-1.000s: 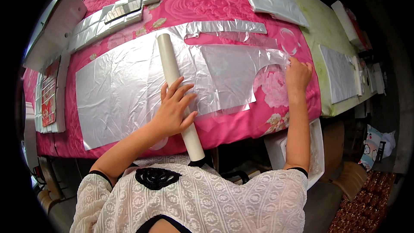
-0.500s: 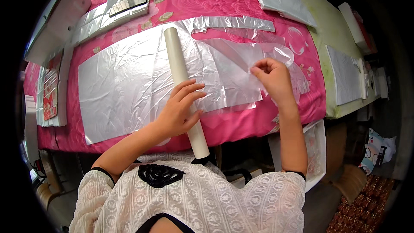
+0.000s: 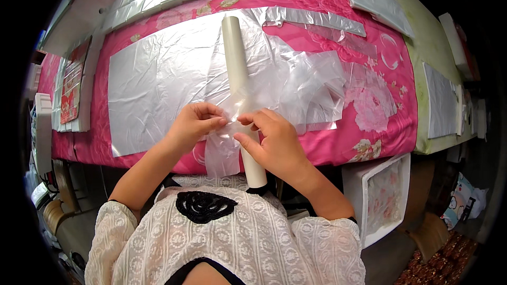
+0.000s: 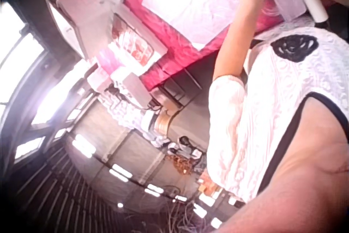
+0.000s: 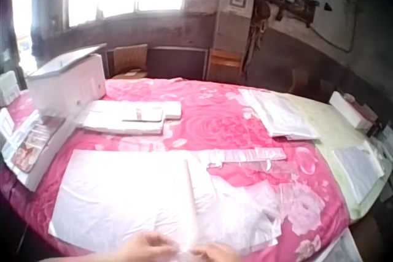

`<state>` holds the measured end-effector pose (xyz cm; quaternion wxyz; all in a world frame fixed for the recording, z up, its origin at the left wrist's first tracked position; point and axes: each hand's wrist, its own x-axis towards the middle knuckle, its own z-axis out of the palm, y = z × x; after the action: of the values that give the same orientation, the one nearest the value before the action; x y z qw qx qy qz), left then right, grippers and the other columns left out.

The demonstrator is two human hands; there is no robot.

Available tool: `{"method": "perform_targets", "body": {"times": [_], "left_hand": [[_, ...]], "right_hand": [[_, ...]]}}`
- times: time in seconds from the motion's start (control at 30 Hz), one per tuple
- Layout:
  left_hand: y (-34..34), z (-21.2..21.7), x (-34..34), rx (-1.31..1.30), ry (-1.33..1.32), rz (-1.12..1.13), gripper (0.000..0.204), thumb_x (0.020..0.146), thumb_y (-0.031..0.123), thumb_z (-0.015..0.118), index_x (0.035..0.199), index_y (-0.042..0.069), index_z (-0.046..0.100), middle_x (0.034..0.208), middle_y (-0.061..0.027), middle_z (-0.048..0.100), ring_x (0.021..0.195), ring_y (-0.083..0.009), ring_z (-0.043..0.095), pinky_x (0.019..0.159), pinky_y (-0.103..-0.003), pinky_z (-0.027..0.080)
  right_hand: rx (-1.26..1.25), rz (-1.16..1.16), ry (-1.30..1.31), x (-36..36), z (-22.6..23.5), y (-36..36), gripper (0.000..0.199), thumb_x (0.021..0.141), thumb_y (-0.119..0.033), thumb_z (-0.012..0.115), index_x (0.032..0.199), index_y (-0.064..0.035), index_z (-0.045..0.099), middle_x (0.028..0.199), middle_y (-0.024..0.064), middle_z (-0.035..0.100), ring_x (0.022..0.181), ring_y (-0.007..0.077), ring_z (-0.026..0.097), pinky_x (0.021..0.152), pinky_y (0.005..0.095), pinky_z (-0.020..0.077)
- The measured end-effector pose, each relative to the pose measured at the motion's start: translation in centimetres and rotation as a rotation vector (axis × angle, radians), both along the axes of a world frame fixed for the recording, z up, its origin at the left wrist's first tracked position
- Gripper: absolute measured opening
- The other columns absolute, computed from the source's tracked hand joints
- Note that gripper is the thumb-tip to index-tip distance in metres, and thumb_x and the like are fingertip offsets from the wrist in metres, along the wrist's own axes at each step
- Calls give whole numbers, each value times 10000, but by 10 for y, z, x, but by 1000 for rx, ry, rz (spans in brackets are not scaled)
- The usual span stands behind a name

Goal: The person wraps small rectangular items in clear plastic film on a pink floral tablecloth. They unroll the film, place an item on it, fold the film around the item, and set the wrapped item aside. This process is repeated multiple times.

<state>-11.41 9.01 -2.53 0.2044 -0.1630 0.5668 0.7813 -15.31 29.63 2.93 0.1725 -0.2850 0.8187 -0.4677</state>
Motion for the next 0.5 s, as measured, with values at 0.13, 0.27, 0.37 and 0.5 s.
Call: {"method": "perform_targets", "body": {"times": [0.13,0.27,0.37,0.5], "left_hand": [[15,0,-6,6,85,-80,209,787,103,711,916,7,577,775,-33,627,676,-80,595,593,-215,490],[21,5,-6,90,12,-23,242,787,159,726,924,31,572,749,-25,618,642,-87,590,602,-249,520],[14,4,-7,155,-48,29,263,799,175,716,974,43,570,776,-23,613,627,-87,574,620,-284,547],[20,10,-10,168,-81,130,232,830,185,683,983,42,583,734,8,577,605,-68,536,600,-264,535]], "right_hand": [[7,-142,45,8,-8,-9,193,757,-112,721,897,-17,627,809,67,625,688,122,557,619,247,458],[-69,-189,-82,-5,-22,4,138,772,-84,711,859,-23,623,746,14,613,631,66,537,589,205,437],[-218,-349,-98,-37,-34,44,87,783,-50,693,833,-22,628,731,-20,604,616,41,532,572,199,435],[-207,-665,-54,-123,-35,153,112,846,-85,638,928,-11,620,830,-11,609,745,57,550,682,190,438]]}}
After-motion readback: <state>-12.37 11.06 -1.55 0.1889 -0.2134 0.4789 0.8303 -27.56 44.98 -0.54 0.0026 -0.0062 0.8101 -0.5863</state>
